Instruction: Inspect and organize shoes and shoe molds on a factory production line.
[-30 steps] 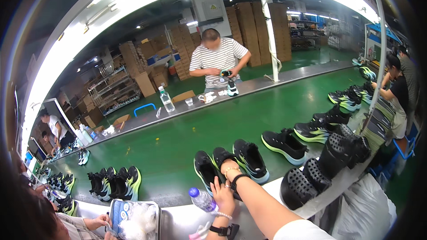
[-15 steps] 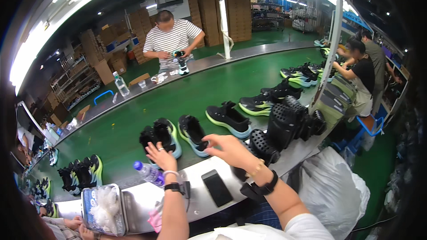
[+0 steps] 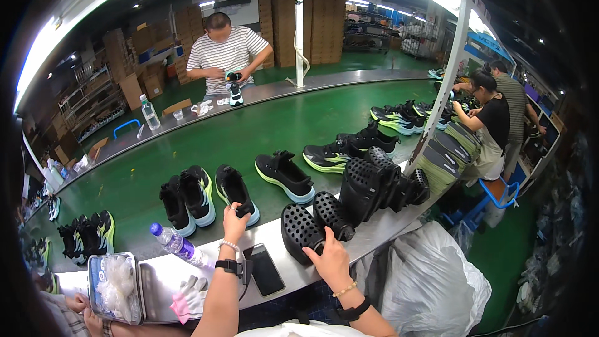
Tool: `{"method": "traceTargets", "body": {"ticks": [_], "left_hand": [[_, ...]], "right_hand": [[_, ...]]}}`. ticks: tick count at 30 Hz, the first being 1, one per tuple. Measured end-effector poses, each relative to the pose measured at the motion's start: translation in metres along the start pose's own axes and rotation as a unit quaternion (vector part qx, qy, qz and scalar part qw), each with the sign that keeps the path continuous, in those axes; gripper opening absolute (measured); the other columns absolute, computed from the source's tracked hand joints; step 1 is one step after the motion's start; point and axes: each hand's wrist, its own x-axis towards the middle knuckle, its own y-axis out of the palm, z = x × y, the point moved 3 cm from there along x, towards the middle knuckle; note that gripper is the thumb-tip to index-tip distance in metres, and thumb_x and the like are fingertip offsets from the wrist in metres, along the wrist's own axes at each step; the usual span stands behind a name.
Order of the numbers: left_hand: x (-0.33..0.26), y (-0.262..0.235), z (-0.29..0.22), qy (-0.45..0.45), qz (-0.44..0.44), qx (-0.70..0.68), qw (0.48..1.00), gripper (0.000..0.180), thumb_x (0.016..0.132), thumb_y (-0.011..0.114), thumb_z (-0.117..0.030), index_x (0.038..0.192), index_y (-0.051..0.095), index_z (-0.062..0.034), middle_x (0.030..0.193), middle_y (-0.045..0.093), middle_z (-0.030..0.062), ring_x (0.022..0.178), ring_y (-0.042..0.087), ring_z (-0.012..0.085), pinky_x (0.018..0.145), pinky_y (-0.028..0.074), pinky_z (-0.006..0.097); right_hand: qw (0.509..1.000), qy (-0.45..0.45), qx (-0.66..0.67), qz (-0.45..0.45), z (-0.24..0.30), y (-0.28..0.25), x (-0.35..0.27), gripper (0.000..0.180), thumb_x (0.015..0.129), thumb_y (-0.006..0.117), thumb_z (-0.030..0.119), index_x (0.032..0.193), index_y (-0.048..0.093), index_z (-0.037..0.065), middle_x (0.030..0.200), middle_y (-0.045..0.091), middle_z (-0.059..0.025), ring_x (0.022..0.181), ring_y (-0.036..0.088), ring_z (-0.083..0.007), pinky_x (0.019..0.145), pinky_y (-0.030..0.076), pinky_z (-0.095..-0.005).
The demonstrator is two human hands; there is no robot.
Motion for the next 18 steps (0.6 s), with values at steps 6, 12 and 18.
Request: {"method": "traceTargets", "body": {"ticks": [6, 12, 18], "left_hand": [[-0.012, 0.003, -0.016, 0.071, -0.012, 0.002, 0.997, 0.031, 0.077, 0.069, -0.017, 0.106, 0.062, -0.0139, 0.111, 0.059, 0.0189, 0.104, 0.059, 0.0376, 0.089, 0.048, 0.044], [0.035, -0.017, -0.002, 0.056, -0.117, -0.137, 0.982, 0.053, 0.078, 0.067, -0.01, 0.129, 0.052, -0.0072, 0.113, 0.065, 0.0206, 0.109, 0.062, 0.034, 0.091, 0.049, 0.038], [0.099, -0.021, 0.018, 0.067, -0.061, -0.056, 0.994, 0.047, 0.089, 0.062, -0.032, 0.12, 0.06, 0.0035, 0.112, 0.064, 0.0274, 0.105, 0.062, 0.0399, 0.09, 0.048, 0.043]], "right_hand": [[0.999, 0.0, -0.012, 0.047, 0.019, -0.019, 0.022, 0.064, 0.078, 0.075, 0.039, 0.12, 0.052, -0.003, 0.09, 0.066, -0.0272, 0.085, 0.065, -0.0427, 0.074, 0.052, -0.0468], [0.992, -0.082, -0.023, 0.093, 0.081, -0.032, 0.094, 0.054, 0.077, 0.074, 0.042, 0.104, 0.061, -0.003, 0.083, 0.067, -0.0247, 0.079, 0.067, -0.0394, 0.072, 0.053, -0.0443], [0.942, -0.126, -0.121, 0.287, 0.145, 0.062, 0.16, 0.056, 0.072, 0.074, 0.051, 0.084, 0.072, -0.004, 0.083, 0.069, -0.0223, 0.084, 0.069, -0.0361, 0.077, 0.056, -0.042]]}}
